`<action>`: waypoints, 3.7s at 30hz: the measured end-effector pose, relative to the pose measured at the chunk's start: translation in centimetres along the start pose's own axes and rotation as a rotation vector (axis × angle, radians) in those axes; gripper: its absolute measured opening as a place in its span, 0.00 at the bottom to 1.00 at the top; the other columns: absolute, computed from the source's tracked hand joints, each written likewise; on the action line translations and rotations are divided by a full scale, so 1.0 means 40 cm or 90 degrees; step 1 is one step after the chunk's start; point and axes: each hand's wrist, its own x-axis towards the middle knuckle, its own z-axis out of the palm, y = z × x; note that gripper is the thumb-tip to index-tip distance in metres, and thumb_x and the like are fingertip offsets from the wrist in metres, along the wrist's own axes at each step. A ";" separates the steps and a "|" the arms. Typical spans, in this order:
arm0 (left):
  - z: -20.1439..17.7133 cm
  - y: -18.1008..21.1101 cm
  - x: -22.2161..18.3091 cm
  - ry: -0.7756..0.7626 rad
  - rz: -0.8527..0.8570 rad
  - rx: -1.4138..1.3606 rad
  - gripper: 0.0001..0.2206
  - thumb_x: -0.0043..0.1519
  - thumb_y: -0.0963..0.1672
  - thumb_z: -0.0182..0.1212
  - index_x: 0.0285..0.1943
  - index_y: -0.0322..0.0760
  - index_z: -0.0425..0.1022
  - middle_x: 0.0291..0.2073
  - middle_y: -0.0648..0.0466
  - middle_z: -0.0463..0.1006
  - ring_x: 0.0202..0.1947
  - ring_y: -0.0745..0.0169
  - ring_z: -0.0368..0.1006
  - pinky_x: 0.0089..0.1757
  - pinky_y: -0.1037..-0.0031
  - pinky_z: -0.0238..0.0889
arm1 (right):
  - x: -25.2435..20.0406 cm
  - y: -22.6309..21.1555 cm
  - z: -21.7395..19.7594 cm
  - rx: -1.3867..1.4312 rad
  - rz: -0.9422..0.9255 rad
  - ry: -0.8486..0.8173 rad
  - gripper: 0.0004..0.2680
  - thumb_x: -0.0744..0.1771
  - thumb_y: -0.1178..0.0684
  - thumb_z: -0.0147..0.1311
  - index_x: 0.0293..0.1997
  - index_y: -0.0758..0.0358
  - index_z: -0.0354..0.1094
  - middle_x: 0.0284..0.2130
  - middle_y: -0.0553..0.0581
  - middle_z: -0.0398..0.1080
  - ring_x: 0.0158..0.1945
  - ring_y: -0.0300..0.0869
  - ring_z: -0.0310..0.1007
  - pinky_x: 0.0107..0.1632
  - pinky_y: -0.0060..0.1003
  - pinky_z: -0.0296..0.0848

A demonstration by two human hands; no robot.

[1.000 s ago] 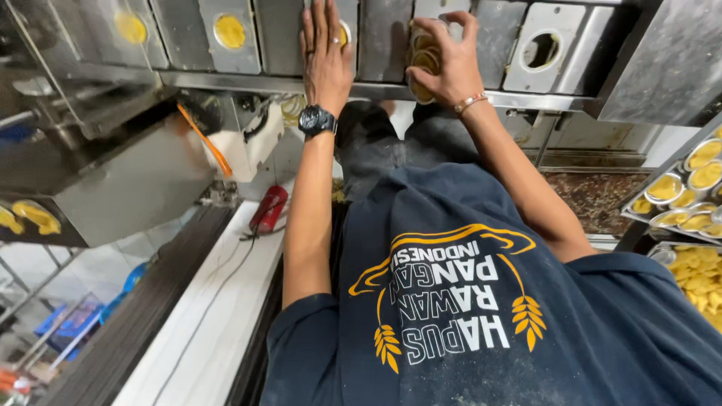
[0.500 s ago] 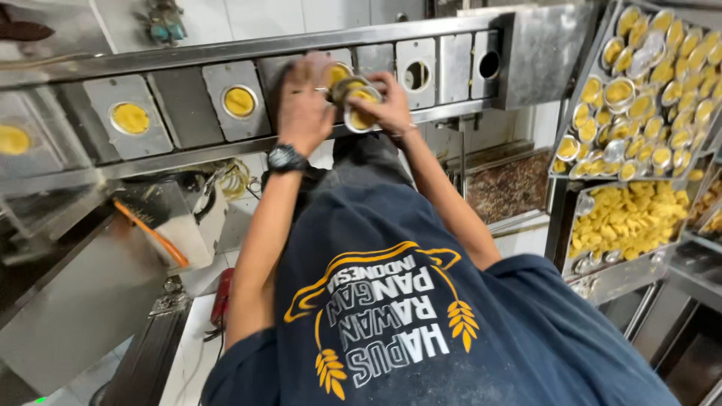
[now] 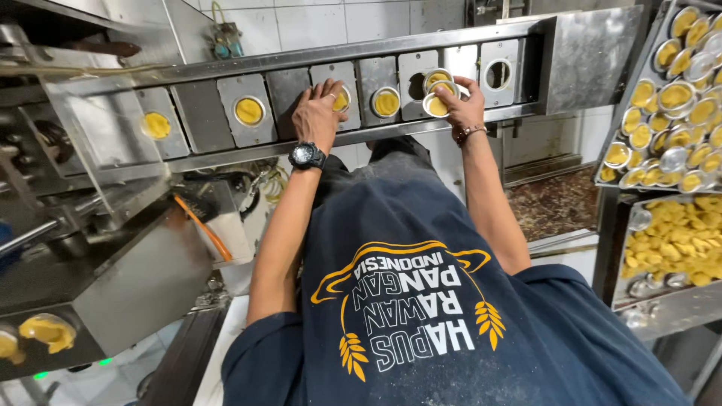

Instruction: The person picks up individual tart tins containing yellow filling from a conveyor belt and places them onto metal trays, eventually lifting the filled trays and stacking them.

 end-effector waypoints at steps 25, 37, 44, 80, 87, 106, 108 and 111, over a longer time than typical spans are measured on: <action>-0.047 0.182 -0.033 0.058 0.014 0.164 0.33 0.60 0.49 0.59 0.79 0.63 0.62 0.60 0.57 0.73 0.65 0.53 0.69 0.55 0.62 0.67 | -0.003 0.059 0.005 -0.134 -0.185 -0.142 0.24 0.62 0.37 0.80 0.55 0.57 0.73 0.48 0.68 0.75 0.51 0.62 0.78 0.50 0.50 0.82; -0.002 0.344 0.086 0.097 0.201 0.164 0.32 0.57 0.48 0.59 0.76 0.51 0.67 0.62 0.57 0.76 0.62 0.51 0.72 0.52 0.63 0.69 | 0.021 0.025 -0.038 -0.330 -0.299 0.092 0.14 0.62 0.36 0.70 0.40 0.43 0.68 0.35 0.45 0.81 0.48 0.45 0.82 0.51 0.45 0.79; 0.021 0.316 0.070 0.054 0.247 0.236 0.37 0.50 0.46 0.72 0.74 0.54 0.70 0.65 0.59 0.74 0.60 0.41 0.73 0.55 0.52 0.65 | 0.008 0.020 -0.067 -0.344 -0.328 0.098 0.12 0.63 0.42 0.66 0.43 0.48 0.69 0.36 0.55 0.81 0.45 0.55 0.82 0.49 0.52 0.80; 0.048 0.358 0.110 0.037 0.264 0.188 0.31 0.55 0.47 0.61 0.72 0.43 0.73 0.67 0.50 0.75 0.69 0.46 0.68 0.57 0.56 0.66 | 0.115 0.036 -0.257 -0.599 -0.442 0.181 0.25 0.66 0.39 0.69 0.73 0.40 0.67 0.45 0.60 0.60 0.48 0.65 0.73 0.52 0.57 0.78; -0.012 0.340 0.122 0.060 0.305 0.141 0.22 0.49 0.45 0.70 0.56 0.39 0.84 0.47 0.44 0.85 0.48 0.46 0.82 0.47 0.57 0.71 | 0.166 0.071 -0.248 -0.533 -0.496 0.086 0.24 0.65 0.36 0.69 0.69 0.39 0.71 0.50 0.65 0.64 0.53 0.64 0.75 0.53 0.54 0.79; 0.266 0.779 0.505 -0.172 0.268 -0.055 0.27 0.75 0.51 0.55 0.81 0.39 0.58 0.75 0.41 0.66 0.76 0.40 0.61 0.63 0.51 0.64 | 0.225 0.042 -1.114 -0.559 -0.205 0.159 0.19 0.73 0.49 0.58 0.76 0.45 0.67 0.69 0.72 0.50 0.65 0.76 0.51 0.66 0.76 0.58; 0.289 0.785 0.518 -0.185 0.279 0.025 0.27 0.72 0.47 0.58 0.80 0.35 0.59 0.75 0.42 0.64 0.77 0.43 0.56 0.72 0.57 0.48 | 0.231 0.043 -1.115 -0.583 -0.314 0.204 0.19 0.68 0.52 0.70 0.70 0.50 0.75 0.57 0.73 0.61 0.61 0.68 0.63 0.61 0.66 0.68; 0.286 0.763 0.473 -0.097 0.292 0.015 0.31 0.71 0.48 0.63 0.82 0.38 0.56 0.78 0.47 0.63 0.77 0.42 0.59 0.73 0.57 0.53 | 0.231 0.031 -1.129 -0.450 -0.210 0.222 0.16 0.70 0.52 0.67 0.67 0.53 0.72 0.49 0.66 0.57 0.56 0.62 0.62 0.60 0.61 0.67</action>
